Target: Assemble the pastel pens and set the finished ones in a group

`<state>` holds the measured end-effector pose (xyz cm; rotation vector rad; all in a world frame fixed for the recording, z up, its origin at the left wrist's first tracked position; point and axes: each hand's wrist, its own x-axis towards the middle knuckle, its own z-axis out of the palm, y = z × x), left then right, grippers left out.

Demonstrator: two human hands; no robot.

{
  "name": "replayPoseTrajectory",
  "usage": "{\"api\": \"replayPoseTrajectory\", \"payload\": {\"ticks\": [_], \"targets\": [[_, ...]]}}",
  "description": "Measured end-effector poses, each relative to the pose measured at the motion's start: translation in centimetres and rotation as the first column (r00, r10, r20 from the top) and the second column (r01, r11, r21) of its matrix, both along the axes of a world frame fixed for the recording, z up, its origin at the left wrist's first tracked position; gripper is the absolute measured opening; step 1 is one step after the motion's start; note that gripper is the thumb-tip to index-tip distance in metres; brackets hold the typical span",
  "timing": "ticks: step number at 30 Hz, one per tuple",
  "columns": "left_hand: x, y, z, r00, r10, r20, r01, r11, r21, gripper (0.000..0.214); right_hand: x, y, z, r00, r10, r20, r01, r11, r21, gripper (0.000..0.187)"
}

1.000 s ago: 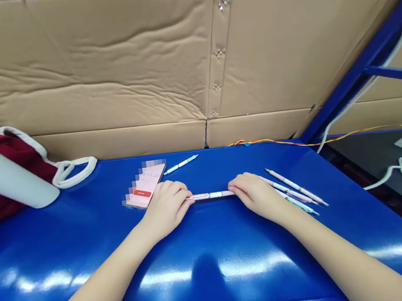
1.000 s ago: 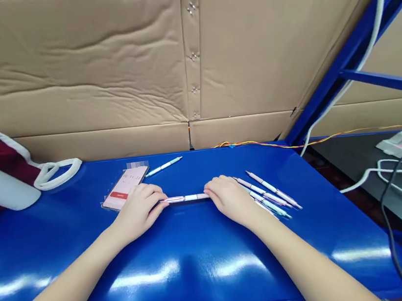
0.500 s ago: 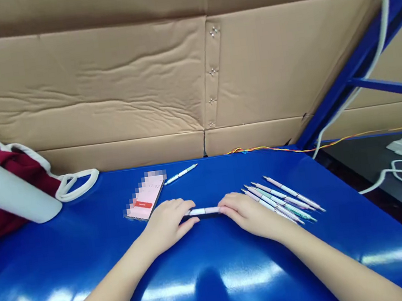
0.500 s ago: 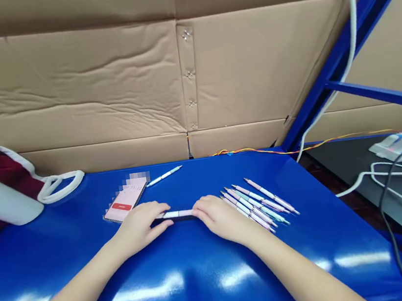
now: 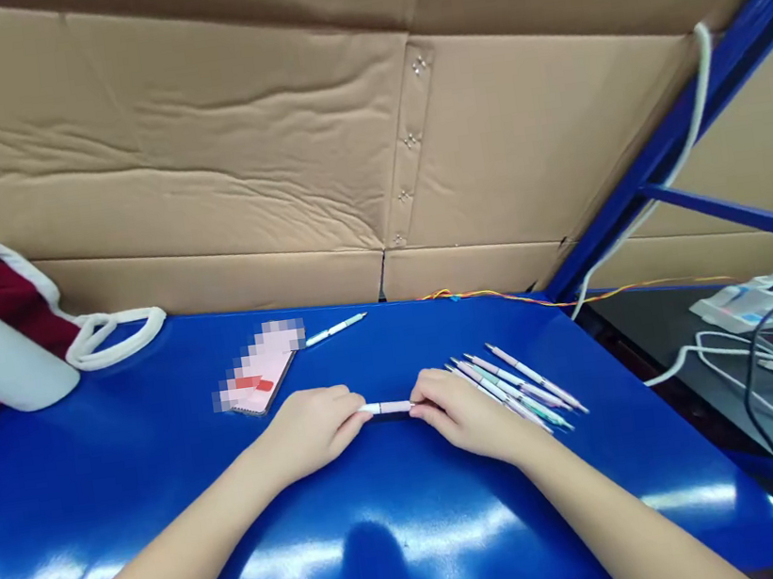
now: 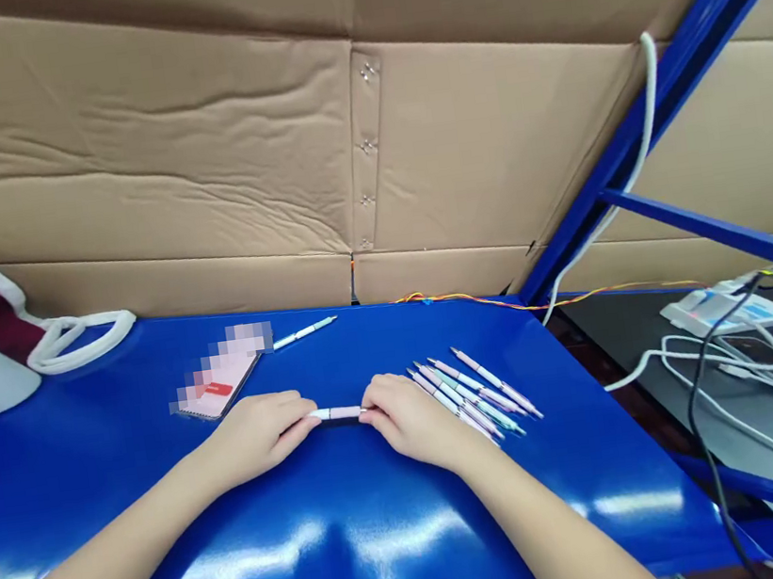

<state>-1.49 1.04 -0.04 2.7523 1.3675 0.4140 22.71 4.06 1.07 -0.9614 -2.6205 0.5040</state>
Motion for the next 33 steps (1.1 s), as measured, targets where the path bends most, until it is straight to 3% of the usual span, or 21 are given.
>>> {"api": "replayPoseTrajectory", "payload": {"ticks": [5, 10, 16, 20, 24, 30, 33], "targets": [[0.6, -0.2, 0.1, 0.999, 0.004, -0.037, -0.004, 1.0, -0.014, 0.028, -0.3, -0.3, -0.7, 0.997, -0.057, -0.047, 0.058, 0.998, 0.023, 0.008], [1.0, -0.6, -0.1, 0.994, -0.033, -0.1, 0.034, 0.999, 0.013, 0.029, -0.9, -1.0, -0.1, 0.999, -0.032, 0.001, 0.032, 0.999, -0.014, 0.013], [0.9, -1.0, -0.4, 0.997, 0.009, 0.075, 0.001, 0.992, -0.123, 0.024, -0.7, -0.9, 0.3, 0.988, 0.037, 0.151, -0.047, 0.997, 0.062, 0.031], [1.1, -1.1, -0.4, 0.996, 0.024, 0.088, -0.007, 0.982, -0.186, 0.022, -0.6, -1.1, -0.1, 0.988, 0.02, 0.153, -0.032, 0.997, 0.072, 0.026], [1.2, -1.0, -0.4, 0.997, 0.019, 0.081, -0.006, 0.988, -0.157, 0.022, -0.6, -1.2, -0.1, 0.991, -0.014, 0.13, 0.003, 0.997, 0.081, 0.019], [1.1, -0.9, 0.1, 1.0, -0.009, 0.029, 0.012, 0.992, -0.122, 0.024, -0.6, -1.0, 0.0, 0.996, 0.01, 0.094, -0.014, 0.999, 0.051, 0.024], [1.0, -0.9, 0.1, 0.999, -0.005, 0.047, 0.011, 0.992, -0.123, 0.023, -0.7, -1.1, -0.1, 0.999, -0.017, 0.049, 0.015, 0.998, 0.053, 0.014]]}}
